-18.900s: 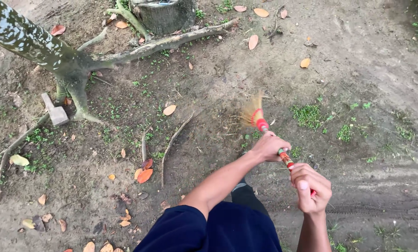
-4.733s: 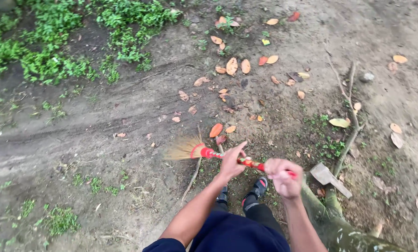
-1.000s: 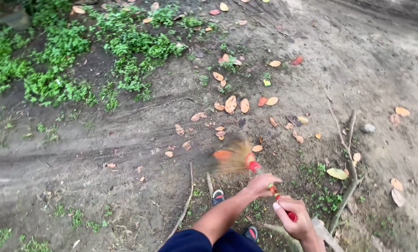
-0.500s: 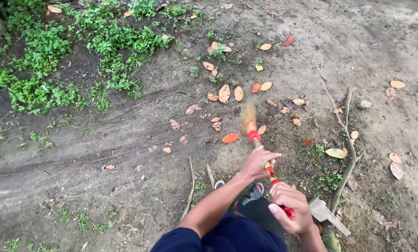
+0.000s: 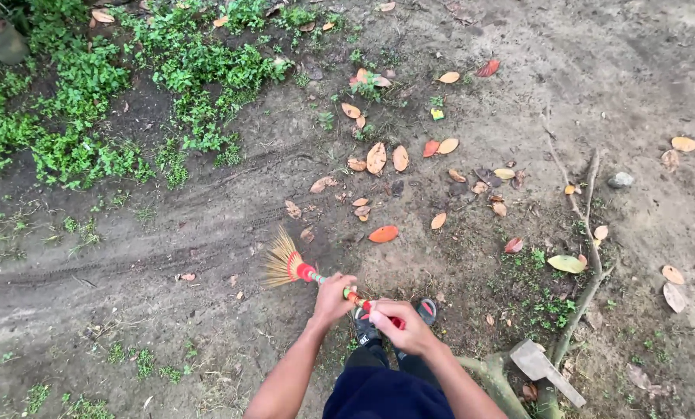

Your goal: Sweeping fallen leaves and debris from a dirt path using a small hand broom.

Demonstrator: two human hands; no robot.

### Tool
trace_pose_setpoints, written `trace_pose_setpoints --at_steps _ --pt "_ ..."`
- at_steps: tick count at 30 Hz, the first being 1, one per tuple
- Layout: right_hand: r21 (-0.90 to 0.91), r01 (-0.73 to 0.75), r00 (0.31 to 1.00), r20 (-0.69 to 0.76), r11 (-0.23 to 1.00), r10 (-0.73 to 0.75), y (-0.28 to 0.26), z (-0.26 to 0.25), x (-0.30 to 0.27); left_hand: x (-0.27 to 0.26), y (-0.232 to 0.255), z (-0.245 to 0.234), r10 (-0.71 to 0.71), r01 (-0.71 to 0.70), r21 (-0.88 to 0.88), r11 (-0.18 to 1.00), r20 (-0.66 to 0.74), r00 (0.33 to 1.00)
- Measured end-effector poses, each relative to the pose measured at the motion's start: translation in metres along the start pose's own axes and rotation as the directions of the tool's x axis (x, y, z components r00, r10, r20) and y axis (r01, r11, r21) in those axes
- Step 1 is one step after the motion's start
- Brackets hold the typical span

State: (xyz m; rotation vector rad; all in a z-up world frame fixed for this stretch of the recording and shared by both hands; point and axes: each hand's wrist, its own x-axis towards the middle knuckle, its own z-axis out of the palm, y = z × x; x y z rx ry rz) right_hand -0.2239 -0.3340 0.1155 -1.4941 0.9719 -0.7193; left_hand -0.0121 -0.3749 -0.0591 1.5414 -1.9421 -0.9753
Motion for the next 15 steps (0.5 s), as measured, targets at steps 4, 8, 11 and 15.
trace_pose_setpoints --at_steps 4,8,11,15 --pt "-0.028 0.03 0.999 0.043 0.999 -0.029 0.018 -0.017 -0.011 0.008 -0.013 0.048 0.009 -0.008 0.05 0.999 -0.017 1.0" --pt "-0.042 -0.162 0.978 -0.136 0.986 0.155 0.014 -0.063 -0.034 0.048 0.022 0.1 0.283 -0.279 -0.16 0.947 0.004 0.959" --pt "-0.082 -0.215 0.943 -0.278 0.973 0.185 -0.022 -0.102 -0.047 0.085 0.08 0.129 0.39 -0.358 -0.311 0.881 0.047 0.92" --pt "-0.309 -0.126 0.936 -0.352 0.943 0.01 -0.058 -0.143 -0.061 0.134 0.16 0.158 0.529 -0.445 -0.465 0.766 0.062 0.846"
